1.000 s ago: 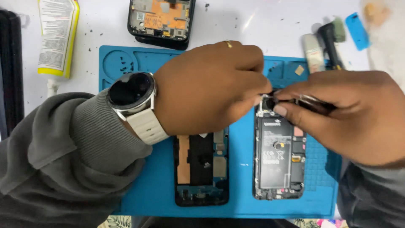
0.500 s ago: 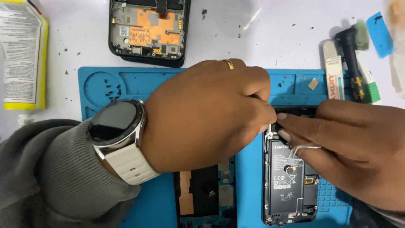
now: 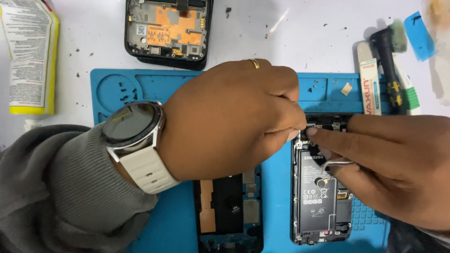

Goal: Reconnecting internal cables and components during a mobile phone repair.

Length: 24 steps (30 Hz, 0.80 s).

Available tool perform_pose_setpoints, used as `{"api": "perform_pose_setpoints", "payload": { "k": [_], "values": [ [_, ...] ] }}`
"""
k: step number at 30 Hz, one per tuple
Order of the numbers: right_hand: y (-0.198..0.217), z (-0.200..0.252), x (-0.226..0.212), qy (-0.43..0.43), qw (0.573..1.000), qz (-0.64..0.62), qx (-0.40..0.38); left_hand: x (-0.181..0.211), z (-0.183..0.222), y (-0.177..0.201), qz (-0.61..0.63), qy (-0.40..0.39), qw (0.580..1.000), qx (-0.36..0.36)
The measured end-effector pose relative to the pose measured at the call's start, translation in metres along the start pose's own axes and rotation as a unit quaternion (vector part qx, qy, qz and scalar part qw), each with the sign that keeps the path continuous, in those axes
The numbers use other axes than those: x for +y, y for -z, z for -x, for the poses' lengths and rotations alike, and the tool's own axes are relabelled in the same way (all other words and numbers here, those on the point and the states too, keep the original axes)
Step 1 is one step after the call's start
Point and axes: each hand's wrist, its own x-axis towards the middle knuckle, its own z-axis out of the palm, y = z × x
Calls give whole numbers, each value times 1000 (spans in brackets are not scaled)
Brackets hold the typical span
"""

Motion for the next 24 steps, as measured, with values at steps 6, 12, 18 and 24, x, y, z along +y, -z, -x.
{"api": "perform_pose_setpoints", "payload": {
  "k": [6, 12, 18, 24],
  "values": [
    [12, -8, -1, -8, 1000, 18, -10, -1, 1, 2, 14, -36, 999, -2],
    [12, 17, -3, -114, 967, -223, -45, -3, 3, 1, 28, -37, 999, -25],
    [9, 4, -3, 40, 991, -93, -87, -2, 1, 5, 35, -52, 997, -45],
    [36, -7, -17, -85, 988, -128, 34, 2, -4, 10, 21, -24, 997, -67]
  ]
}}
